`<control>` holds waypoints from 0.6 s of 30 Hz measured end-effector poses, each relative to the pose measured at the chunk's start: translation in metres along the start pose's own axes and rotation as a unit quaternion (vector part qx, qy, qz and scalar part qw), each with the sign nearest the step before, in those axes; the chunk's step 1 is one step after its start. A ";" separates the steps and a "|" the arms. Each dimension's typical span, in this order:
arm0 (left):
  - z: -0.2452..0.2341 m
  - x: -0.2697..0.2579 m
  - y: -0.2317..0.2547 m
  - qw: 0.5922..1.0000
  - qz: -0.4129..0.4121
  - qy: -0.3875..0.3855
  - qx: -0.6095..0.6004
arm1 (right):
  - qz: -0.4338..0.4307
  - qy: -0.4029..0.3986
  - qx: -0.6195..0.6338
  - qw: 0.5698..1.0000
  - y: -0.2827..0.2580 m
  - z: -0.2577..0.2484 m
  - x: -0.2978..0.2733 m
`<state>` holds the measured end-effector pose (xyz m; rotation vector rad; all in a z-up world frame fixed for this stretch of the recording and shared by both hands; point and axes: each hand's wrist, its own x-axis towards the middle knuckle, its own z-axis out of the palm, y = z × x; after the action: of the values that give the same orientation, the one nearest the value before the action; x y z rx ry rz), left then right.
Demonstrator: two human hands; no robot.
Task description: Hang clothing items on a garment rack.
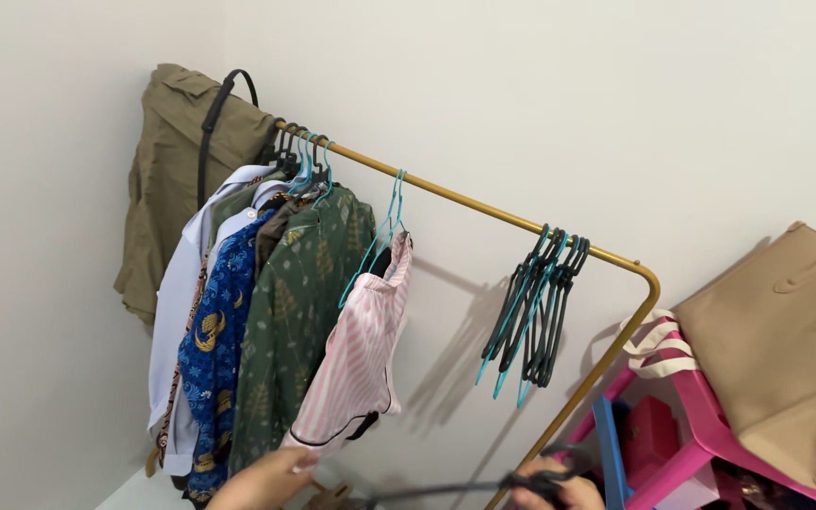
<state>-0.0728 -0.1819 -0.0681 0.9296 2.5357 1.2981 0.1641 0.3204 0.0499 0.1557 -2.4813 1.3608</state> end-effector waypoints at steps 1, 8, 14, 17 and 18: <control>-0.005 -0.003 0.019 0.997 -0.011 0.065 -0.039 | 0.011 0.005 -0.004 1.000 -0.038 0.011 0.030; 0.061 0.008 0.026 0.983 -0.002 0.184 0.016 | -0.204 0.086 0.015 0.975 -0.076 0.076 0.038; 0.132 0.026 0.089 0.983 0.057 0.163 -0.060 | 0.143 0.006 0.125 0.982 -0.079 0.096 0.034; 0.123 0.031 0.111 0.973 0.107 0.199 -0.043 | 0.179 0.011 0.244 0.953 -0.082 0.109 0.039; 0.118 0.031 0.118 0.968 0.116 0.223 -0.013 | 0.164 0.008 0.329 0.930 -0.077 0.113 0.042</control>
<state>0.0026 -0.0310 -0.0447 1.0561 2.7859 1.7823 0.1186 0.1866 0.0681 -0.1376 -1.9929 2.2842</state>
